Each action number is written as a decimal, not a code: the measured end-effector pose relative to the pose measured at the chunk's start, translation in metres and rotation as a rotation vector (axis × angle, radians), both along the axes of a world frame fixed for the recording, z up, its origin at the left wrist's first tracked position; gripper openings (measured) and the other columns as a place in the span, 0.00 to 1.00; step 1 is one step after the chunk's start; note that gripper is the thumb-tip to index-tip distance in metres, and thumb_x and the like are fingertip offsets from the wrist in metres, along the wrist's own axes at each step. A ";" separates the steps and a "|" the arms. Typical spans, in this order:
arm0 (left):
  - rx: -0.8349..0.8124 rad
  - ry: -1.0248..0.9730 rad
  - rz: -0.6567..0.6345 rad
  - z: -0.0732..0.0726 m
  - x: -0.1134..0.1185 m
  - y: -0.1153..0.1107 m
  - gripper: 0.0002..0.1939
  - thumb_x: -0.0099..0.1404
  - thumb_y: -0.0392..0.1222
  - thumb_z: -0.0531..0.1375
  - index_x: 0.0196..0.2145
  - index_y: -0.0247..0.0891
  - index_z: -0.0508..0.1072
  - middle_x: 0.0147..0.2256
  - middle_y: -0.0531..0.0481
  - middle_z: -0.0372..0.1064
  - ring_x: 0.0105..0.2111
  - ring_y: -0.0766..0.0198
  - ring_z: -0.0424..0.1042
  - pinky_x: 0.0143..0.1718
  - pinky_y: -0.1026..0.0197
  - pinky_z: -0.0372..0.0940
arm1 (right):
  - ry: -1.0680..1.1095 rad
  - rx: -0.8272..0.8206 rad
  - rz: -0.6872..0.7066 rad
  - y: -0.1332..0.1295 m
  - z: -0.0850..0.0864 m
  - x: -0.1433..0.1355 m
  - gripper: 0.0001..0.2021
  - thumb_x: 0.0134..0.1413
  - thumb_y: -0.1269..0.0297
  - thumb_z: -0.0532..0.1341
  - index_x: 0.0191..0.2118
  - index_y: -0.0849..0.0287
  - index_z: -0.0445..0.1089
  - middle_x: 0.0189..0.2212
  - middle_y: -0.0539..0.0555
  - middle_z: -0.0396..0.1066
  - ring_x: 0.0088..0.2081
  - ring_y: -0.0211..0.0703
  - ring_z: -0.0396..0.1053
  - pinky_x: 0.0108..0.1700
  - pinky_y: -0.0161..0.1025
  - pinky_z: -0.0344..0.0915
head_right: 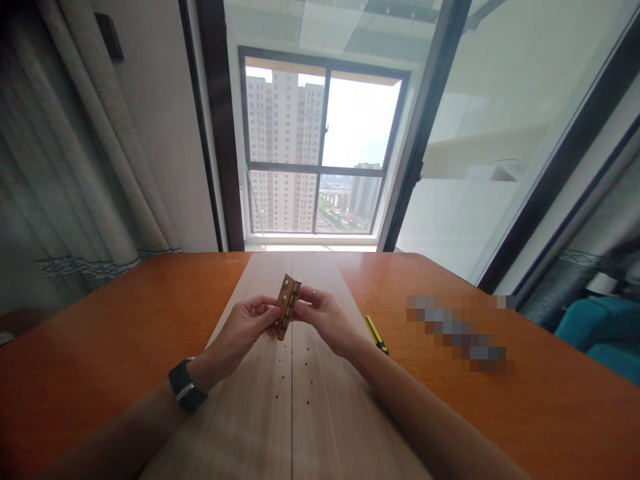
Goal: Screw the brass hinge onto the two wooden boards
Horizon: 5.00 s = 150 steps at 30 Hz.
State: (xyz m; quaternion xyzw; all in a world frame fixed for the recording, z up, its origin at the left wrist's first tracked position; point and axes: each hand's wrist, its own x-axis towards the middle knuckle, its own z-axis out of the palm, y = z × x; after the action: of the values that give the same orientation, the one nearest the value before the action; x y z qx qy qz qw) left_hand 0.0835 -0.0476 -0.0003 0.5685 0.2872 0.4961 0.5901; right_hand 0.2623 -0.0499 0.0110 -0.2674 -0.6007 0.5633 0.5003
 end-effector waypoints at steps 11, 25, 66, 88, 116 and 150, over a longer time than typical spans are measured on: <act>-0.011 0.018 0.070 0.000 0.002 -0.004 0.19 0.54 0.51 0.71 0.32 0.31 0.75 0.25 0.48 0.74 0.23 0.67 0.69 0.26 0.65 0.61 | -0.020 -0.040 -0.040 0.004 -0.005 0.001 0.19 0.48 0.53 0.72 0.45 0.57 0.78 0.35 0.54 0.79 0.35 0.45 0.75 0.48 0.50 0.70; 0.042 0.133 0.238 -0.007 -0.003 0.009 0.16 0.55 0.49 0.69 0.34 0.32 0.76 0.25 0.49 0.73 0.24 0.64 0.70 0.25 0.65 0.62 | -0.095 -0.034 -0.038 0.000 -0.001 -0.002 0.24 0.45 0.58 0.73 0.50 0.57 0.75 0.45 0.57 0.78 0.49 0.51 0.73 0.59 0.52 0.62; -0.147 -0.123 -0.213 0.004 0.001 -0.006 0.25 0.58 0.51 0.70 0.47 0.31 0.77 0.41 0.38 0.76 0.36 0.56 0.77 0.39 0.57 0.69 | -0.124 0.005 -0.307 -0.002 0.007 -0.007 0.21 0.49 0.48 0.68 0.40 0.62 0.76 0.31 0.54 0.77 0.30 0.40 0.71 0.32 0.39 0.70; -0.023 -0.017 0.000 0.006 -0.001 -0.004 0.25 0.50 0.42 0.74 0.46 0.34 0.77 0.48 0.38 0.75 0.34 0.61 0.76 0.34 0.61 0.68 | -0.393 0.155 -0.358 -0.003 0.007 -0.008 0.16 0.53 0.54 0.65 0.43 0.57 0.80 0.37 0.54 0.80 0.37 0.47 0.73 0.42 0.46 0.69; 0.058 0.026 0.183 0.002 -0.001 0.004 0.30 0.43 0.35 0.74 0.43 0.38 0.66 0.37 0.50 0.73 0.30 0.61 0.77 0.31 0.60 0.72 | -0.294 0.105 -0.441 0.000 0.004 -0.004 0.14 0.44 0.57 0.70 0.33 0.60 0.72 0.29 0.52 0.74 0.30 0.40 0.68 0.34 0.40 0.65; 0.577 0.216 0.280 0.004 0.003 -0.019 0.14 0.70 0.38 0.56 0.49 0.41 0.78 0.47 0.43 0.70 0.42 0.59 0.73 0.32 0.64 0.72 | -0.301 0.275 -0.368 -0.006 -0.001 -0.005 0.11 0.48 0.64 0.70 0.33 0.55 0.66 0.30 0.48 0.71 0.32 0.41 0.69 0.35 0.40 0.69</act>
State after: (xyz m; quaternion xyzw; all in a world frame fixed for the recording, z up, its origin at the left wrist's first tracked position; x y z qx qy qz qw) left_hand 0.0863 -0.0663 0.0035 0.7164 0.2711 0.5701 0.2970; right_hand 0.2574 -0.0556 0.0104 -0.3824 -0.6804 0.3300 0.5309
